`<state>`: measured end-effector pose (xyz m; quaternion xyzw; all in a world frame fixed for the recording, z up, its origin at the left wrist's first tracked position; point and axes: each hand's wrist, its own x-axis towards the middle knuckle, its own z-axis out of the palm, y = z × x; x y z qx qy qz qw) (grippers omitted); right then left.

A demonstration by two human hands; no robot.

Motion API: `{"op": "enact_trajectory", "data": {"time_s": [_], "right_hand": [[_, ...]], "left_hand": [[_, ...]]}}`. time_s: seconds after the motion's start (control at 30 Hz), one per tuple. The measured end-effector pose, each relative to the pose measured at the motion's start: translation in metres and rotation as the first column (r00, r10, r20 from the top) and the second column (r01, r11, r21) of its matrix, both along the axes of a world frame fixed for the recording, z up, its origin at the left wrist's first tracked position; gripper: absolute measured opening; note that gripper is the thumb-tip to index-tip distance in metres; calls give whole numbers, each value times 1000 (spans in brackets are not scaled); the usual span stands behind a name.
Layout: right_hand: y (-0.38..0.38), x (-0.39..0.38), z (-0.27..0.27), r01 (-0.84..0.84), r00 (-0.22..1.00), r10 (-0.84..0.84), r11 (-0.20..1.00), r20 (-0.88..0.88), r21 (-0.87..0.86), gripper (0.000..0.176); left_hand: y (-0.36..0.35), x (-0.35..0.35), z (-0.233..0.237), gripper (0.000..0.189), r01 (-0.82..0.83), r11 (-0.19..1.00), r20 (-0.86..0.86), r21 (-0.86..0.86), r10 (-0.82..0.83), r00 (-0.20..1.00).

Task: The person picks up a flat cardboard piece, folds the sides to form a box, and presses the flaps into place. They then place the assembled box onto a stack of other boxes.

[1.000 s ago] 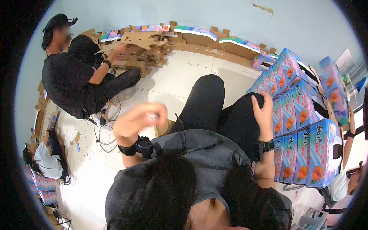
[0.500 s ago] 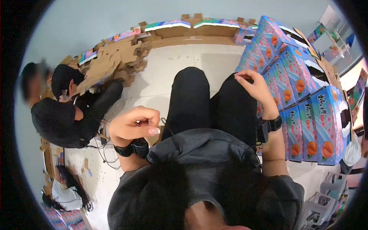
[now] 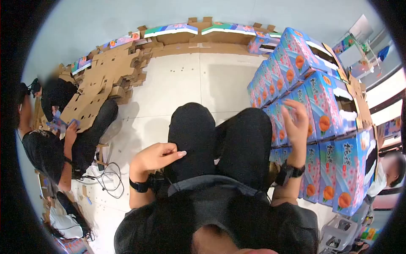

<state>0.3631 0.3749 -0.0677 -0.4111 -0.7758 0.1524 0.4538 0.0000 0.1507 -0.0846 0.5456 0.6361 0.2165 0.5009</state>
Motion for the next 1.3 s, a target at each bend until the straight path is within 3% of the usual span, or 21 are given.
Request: {"op": "enact_trajectory", "data": {"time_s": [0.07, 0.1, 0.17, 0.2, 0.27, 0.33, 0.47, 0.53, 0.87, 1.07, 1.17, 1.23, 1.3], "right_hand": [[-14, -6, 29, 51, 955, -61, 998, -292, -41, 18], [-15, -10, 54, 144, 914, -127, 989, -385, 17, 25], [-47, -23, 117, 331, 729, -180, 937, -661, 110, 28], [-58, -27, 139, 289, 675, 34, 907, -737, 307, 28], [-78, -35, 157, 26, 571, 593, 678, -568, 735, 28], [-93, -52, 162, -116, 472, 778, 521, -414, 846, 29], [-112, -70, 159, -207, 385, 860, 435, -336, 876, 30], [-117, -75, 158, -221, 363, 871, 426, -331, 878, 30], [-130, -73, 159, -222, 334, 885, 408, -324, 886, 33], [-102, -59, 156, -143, 388, 840, 461, -379, 876, 34], [-48, -49, 122, -48, 657, 520, 751, -546, 658, 35], [-15, -55, 79, -91, 896, 241, 922, -372, 377, 36], [-6, -61, 41, -219, 974, 224, 968, -32, 120, 36]], "left_hand": [[10, 0, 4, 47, 33, 999, 31, -34, -32, 999], [12, -1, 6, 47, 33, 998, 40, -58, -31, 999], [16, -4, 3, 56, 36, 998, 29, -53, -35, 999], [20, -2, 5, 58, 26, 997, 15, -75, -25, 1000], [25, 1, 6, 59, 12, 996, -17, -86, -14, 1000], [26, 4, 5, 57, 30, 997, -51, -72, -34, 998], [18, 10, 1, 56, -30, 999, -28, -35, 29, 999], [12, 10, -5, 55, -51, 998, -16, 37, 51, 999], [12, 15, 0, 56, -93, 993, -63, 66, 97, 993], [9, 19, 0, 57, -106, 991, -56, 86, 111, 992], [6, 19, 0, 59, -112, 986, -52, 121, 119, 992], [5, 16, -5, 59, -105, 989, -42, 105, 110, 993], [6, 14, -6, 61, -94, 992, -69, 85, 100, 993]]}}
